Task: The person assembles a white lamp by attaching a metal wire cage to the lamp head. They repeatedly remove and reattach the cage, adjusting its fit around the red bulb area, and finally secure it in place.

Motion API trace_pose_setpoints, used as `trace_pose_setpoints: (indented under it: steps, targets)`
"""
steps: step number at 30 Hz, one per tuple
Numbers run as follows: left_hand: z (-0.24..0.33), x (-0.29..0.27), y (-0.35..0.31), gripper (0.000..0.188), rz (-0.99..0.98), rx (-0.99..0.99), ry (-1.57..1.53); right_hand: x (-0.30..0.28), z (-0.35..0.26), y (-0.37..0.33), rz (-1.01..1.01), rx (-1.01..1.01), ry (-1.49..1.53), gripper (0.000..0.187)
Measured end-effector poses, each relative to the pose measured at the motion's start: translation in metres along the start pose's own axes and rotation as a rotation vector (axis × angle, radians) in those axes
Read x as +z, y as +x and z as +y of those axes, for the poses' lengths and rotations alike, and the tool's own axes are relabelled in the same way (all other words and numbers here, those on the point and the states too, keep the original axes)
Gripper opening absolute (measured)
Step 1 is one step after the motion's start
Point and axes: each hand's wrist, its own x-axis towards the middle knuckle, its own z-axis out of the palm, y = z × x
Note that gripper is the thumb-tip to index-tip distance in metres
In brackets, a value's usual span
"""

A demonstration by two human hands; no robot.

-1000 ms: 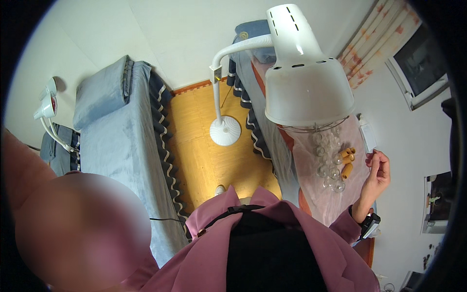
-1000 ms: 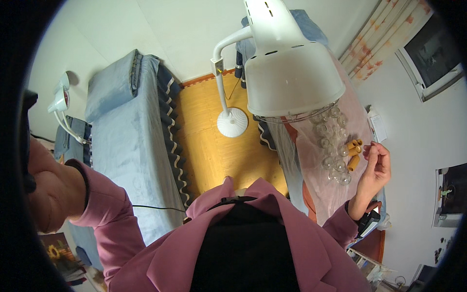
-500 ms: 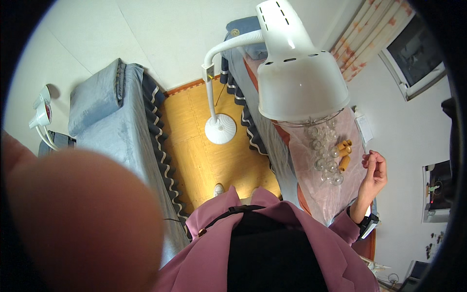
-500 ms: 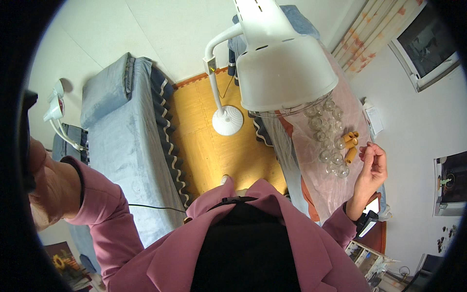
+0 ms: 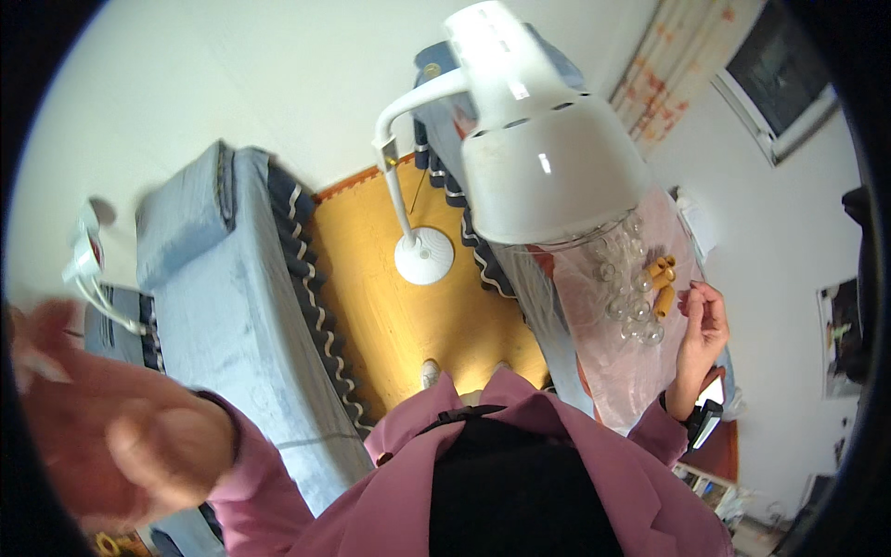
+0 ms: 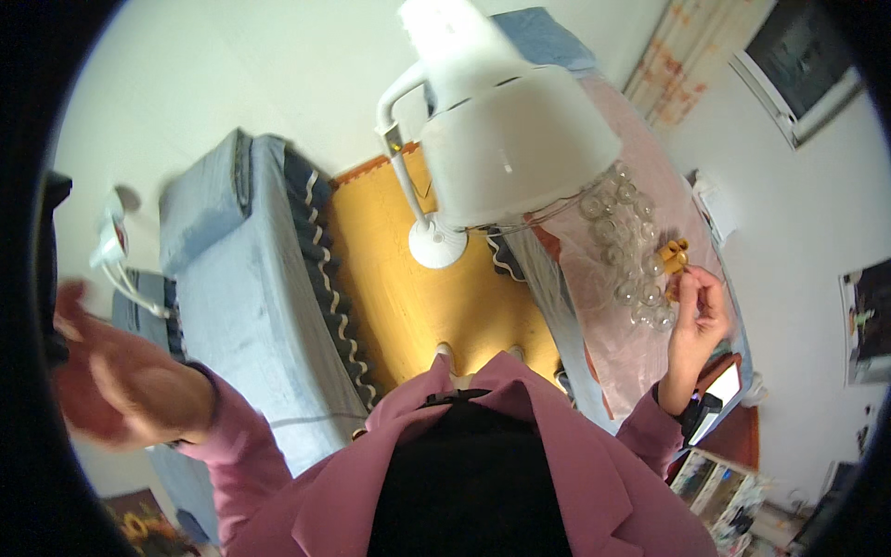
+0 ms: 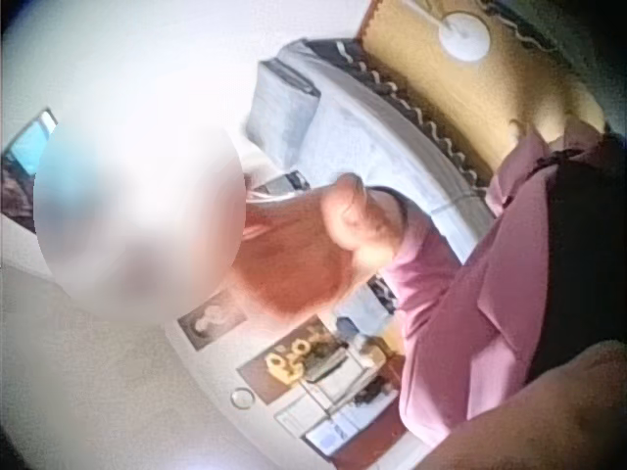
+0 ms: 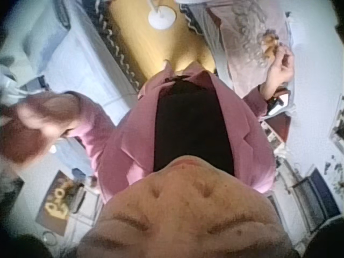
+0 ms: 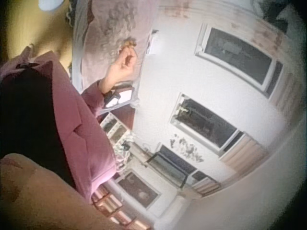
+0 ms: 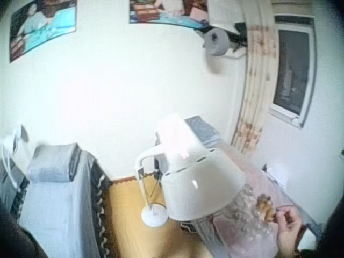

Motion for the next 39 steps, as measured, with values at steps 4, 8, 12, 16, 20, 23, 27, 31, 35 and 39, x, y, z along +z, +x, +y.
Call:
trace_pose_setpoints:
  steps: [4, 8, 12, 16, 20, 23, 27, 31, 35, 39]
  targets:
    - [-0.009, 0.012, -0.191, 0.022, -0.737, -0.947, 0.162, 0.008, 0.006, -0.017, 0.038, 0.064, 0.005, 0.013]
    - [0.049, -0.022, -0.407, 0.014, -1.239, -1.914, 0.130, 0.014, 0.015, -0.029, 0.033, 0.112, -0.078, 0.011]
    - [0.084, -0.055, -0.497, 0.017, -1.410, -2.007, 0.099, 0.014, 0.017, -0.031, 0.025, 0.164, 0.026, 0.011]
    - [0.092, -0.037, -0.500, 0.020, -1.434, -1.977, 0.089, 0.018, 0.025, -0.030, -0.004, 0.146, -0.009, 0.009]
    - [0.101, -0.012, -0.488, 0.023, -1.441, -1.951, 0.091, 0.025, 0.037, -0.028, -0.049, 0.159, 0.000, 0.008]
    - [0.106, -0.003, -0.481, 0.025, -1.454, -1.936, 0.099, 0.032, 0.041, -0.021, -0.085, 0.161, 0.031, 0.008]
    - [0.112, -0.007, -0.481, 0.028, -1.479, -1.920, 0.129, 0.049, 0.037, -0.004, -0.191, 0.123, 0.020, 0.012]
    - [0.114, -0.029, -0.466, 0.031, -1.527, -1.874, 0.184, 0.078, 0.034, 0.024, -0.269, 0.211, 0.158, 0.016]
    - [0.088, -0.041, -0.383, 0.034, -1.507, -1.596, 0.351, 0.108, 0.023, 0.050, -0.359, 0.032, 0.399, 0.027]
    - [0.043, 0.038, -0.263, 0.033, -1.106, -0.943, 0.383, 0.131, -0.001, 0.072, -0.363, -0.126, 0.628, 0.050]
